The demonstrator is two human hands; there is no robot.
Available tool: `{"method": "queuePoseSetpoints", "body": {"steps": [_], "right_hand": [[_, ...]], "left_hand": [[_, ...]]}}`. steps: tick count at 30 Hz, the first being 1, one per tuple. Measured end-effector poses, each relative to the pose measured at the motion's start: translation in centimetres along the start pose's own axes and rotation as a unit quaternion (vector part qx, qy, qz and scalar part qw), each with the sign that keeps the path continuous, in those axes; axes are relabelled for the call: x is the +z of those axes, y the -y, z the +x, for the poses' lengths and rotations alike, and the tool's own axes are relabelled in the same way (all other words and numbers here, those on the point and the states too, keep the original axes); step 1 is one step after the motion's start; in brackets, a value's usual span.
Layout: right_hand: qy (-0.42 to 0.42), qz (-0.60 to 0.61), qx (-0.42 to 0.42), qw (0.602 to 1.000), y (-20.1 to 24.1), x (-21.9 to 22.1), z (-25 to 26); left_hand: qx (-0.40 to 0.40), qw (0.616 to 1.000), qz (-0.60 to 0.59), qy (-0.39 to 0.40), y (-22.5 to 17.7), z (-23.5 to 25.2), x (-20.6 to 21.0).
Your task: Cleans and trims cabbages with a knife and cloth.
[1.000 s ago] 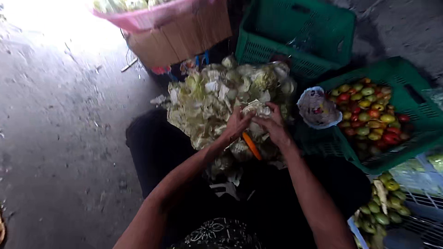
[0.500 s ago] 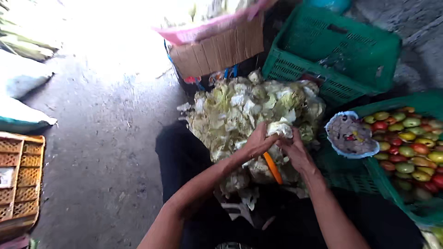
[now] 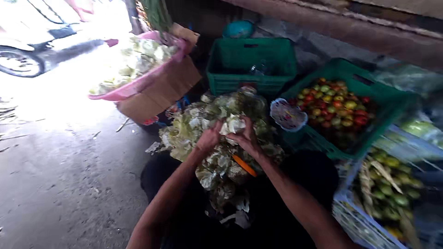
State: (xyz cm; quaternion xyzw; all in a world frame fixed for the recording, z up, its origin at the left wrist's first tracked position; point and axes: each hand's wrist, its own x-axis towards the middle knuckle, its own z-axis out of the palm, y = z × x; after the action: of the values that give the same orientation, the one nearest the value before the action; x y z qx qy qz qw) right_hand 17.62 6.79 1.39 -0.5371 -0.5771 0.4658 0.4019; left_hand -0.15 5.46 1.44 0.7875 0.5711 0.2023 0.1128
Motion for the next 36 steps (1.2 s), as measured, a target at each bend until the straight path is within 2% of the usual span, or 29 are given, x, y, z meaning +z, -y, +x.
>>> {"method": "queuePoseSetpoints", "body": {"steps": [2, 5, 8, 10, 13, 17, 19, 21, 23, 25, 27, 31, 34, 36], "right_hand": [[-0.014, -0.018, 0.013, 1.000, 0.5, 0.2, -0.1], [-0.025, -0.015, 0.032, 0.999, 0.0, 0.9, 0.4], [-0.038, 0.012, 0.040, 0.998, -0.5, 1.5, 1.0], [-0.046, 0.030, 0.037, 0.998, -0.9, 2.0, 1.2], [-0.049, 0.086, 0.030, 0.995, -1.8, 2.3, 1.6], [-0.001, 0.244, 0.052, 0.968, -2.0, 1.7, 1.4], [0.012, 0.308, 0.066, 0.949, -2.4, 1.3, 2.3], [0.019, 0.337, 0.077, 0.938, -2.7, 1.0, 2.7], [0.011, 0.316, 0.076, 0.946, -3.1, 1.0, 2.9], [0.004, 0.249, 0.067, 0.966, -3.2, 1.0, 2.6], [0.010, 0.168, 0.051, 0.984, -2.7, 1.1, 2.4], [0.039, 0.050, -0.033, 0.997, -1.7, 2.0, 2.2], [0.065, -0.030, -0.079, 0.994, -1.1, 1.7, 2.2], [0.080, -0.049, -0.077, 0.993, -0.5, 1.1, 2.1]], "left_hand": [[0.013, 0.999, 0.038, -0.014, -0.1, 0.1, 0.4], [-0.051, 0.996, 0.078, 0.012, -1.1, 0.5, 0.4], [-0.103, 0.992, 0.057, 0.051, -1.5, 1.1, 0.2], [-0.125, 0.991, 0.032, 0.044, -1.2, 1.4, 0.4], [-0.210, 0.976, -0.037, 0.052, -0.3, 2.1, -0.2], [-0.299, 0.947, -0.120, 0.014, 2.4, 2.1, -2.1], [-0.349, 0.923, -0.154, -0.041, 3.3, 3.3, -2.8], [-0.367, 0.891, -0.243, -0.108, 4.4, 3.9, -2.9], [-0.362, 0.856, -0.335, -0.158, 5.9, 3.9, -2.2], [-0.352, 0.859, -0.337, -0.155, 5.0, 3.3, -2.5], [-0.304, 0.892, -0.321, -0.097, 2.9, 2.3, -2.8], [-0.142, 0.908, -0.392, 0.034, 1.2, 2.7, -1.0], [-0.093, 0.919, -0.379, 0.054, 1.6, 3.0, -0.5], [-0.079, 0.904, -0.415, 0.058, 1.6, 2.8, -1.0]]}}
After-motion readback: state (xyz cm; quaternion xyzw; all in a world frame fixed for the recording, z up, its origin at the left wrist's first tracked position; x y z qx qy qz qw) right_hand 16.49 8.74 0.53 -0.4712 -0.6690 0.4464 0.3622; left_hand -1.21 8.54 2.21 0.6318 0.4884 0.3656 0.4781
